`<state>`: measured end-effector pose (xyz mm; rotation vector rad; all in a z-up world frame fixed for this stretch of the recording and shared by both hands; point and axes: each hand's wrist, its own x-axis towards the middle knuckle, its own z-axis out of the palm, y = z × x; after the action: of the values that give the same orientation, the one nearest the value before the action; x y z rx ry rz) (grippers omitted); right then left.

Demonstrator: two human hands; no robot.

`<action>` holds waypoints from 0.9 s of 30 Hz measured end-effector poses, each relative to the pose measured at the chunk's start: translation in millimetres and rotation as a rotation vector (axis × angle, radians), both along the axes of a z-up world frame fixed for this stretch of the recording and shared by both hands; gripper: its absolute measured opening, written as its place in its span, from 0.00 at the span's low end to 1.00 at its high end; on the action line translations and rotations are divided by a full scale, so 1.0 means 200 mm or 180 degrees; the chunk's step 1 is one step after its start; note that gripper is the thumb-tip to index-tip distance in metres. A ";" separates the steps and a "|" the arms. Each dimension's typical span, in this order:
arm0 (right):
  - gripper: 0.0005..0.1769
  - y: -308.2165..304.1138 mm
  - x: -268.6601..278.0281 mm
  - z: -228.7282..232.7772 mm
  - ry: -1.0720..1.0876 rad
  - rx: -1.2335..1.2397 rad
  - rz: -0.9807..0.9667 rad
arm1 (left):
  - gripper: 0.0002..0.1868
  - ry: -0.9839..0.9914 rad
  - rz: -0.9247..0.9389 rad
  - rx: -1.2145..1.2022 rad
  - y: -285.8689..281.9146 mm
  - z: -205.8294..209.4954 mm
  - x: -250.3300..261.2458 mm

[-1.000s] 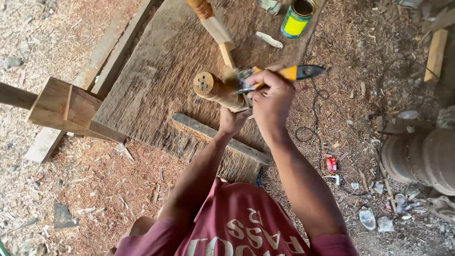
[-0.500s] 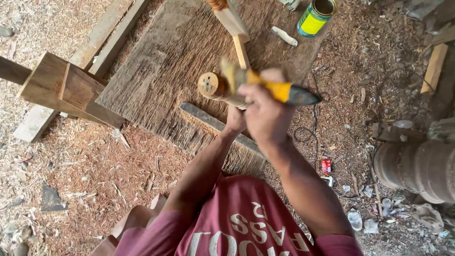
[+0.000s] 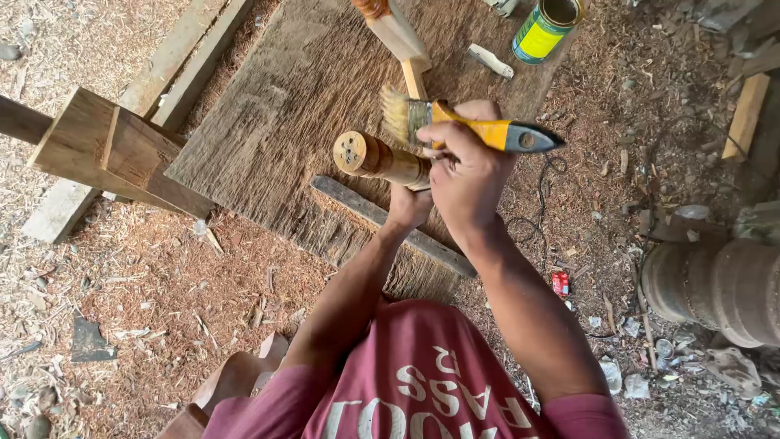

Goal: The person applies a dark wood stain to a wooden frame using a paintbrush. They dip the brush into a can of stain and coat the frame's legs and connecting pieces, rotating the frame to access different sides.

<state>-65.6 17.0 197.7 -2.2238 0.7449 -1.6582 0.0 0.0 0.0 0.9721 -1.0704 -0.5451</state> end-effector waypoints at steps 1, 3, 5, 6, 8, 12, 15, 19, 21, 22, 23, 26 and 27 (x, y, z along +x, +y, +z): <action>0.17 0.03 0.00 -0.03 0.0330 -0.0135 -0.0363 | 0.16 -0.0008 -0.0001 0.0009 -0.01 -0.03 0.00; 0.19 0.15 -0.03 -0.11 0.0663 -0.0268 -0.0726 | 0.16 -0.0012 -0.0002 0.0020 0.02 -0.08 0.02; 0.25 0.33 -0.08 -0.23 0.0671 0.0312 -0.0361 | 0.16 -0.0013 0.0007 0.0038 0.10 -0.16 0.07; 0.25 0.33 -0.08 -0.20 0.0675 0.0313 -0.0361 | 0.16 -0.0009 0.0007 0.0039 0.03 -0.17 0.05; 0.21 0.36 -0.09 -0.15 0.0554 0.0798 -0.0082 | 0.16 -0.0026 0.0006 0.0108 -0.07 -0.21 0.03; 0.16 0.08 -0.02 -0.11 0.0573 0.0136 -0.0618 | 0.16 -0.0082 -0.0079 0.0174 -0.07 -0.31 0.00; 0.18 -0.03 0.01 -0.01 0.0062 0.0657 -0.0015 | 0.17 -0.0110 -0.0112 0.0162 -0.10 -0.37 -0.02; 0.15 0.02 0.00 0.03 0.0055 0.0992 0.0291 | 0.17 -0.0131 -0.0065 0.0188 -0.10 -0.47 -0.02; 0.16 0.03 -0.03 0.07 0.0335 0.1316 0.0270 | 0.17 -0.0141 -0.0043 0.0201 -0.11 -0.52 -0.02; 0.17 0.02 -0.05 0.07 0.0376 0.1406 0.0251 | 0.17 -0.0149 -0.0035 0.0211 -0.10 -0.55 -0.01; 0.20 0.01 -0.08 0.06 0.0414 0.1505 0.0224 | 0.17 -0.0159 -0.0037 0.0231 -0.09 -0.57 -0.01; 0.17 -0.09 -0.08 0.11 0.0095 0.1028 0.0098 | 0.25 0.0528 -0.0057 0.0762 -0.04 -0.22 -0.09; 0.17 -0.08 -0.08 0.08 0.0090 0.1019 0.0092 | 0.25 0.0523 -0.0064 0.0754 -0.06 -0.28 -0.09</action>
<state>-80.7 1.6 212.9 -2.0258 0.9094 -1.3843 -17.4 -12.7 -56.0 1.1030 -0.8822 -0.7677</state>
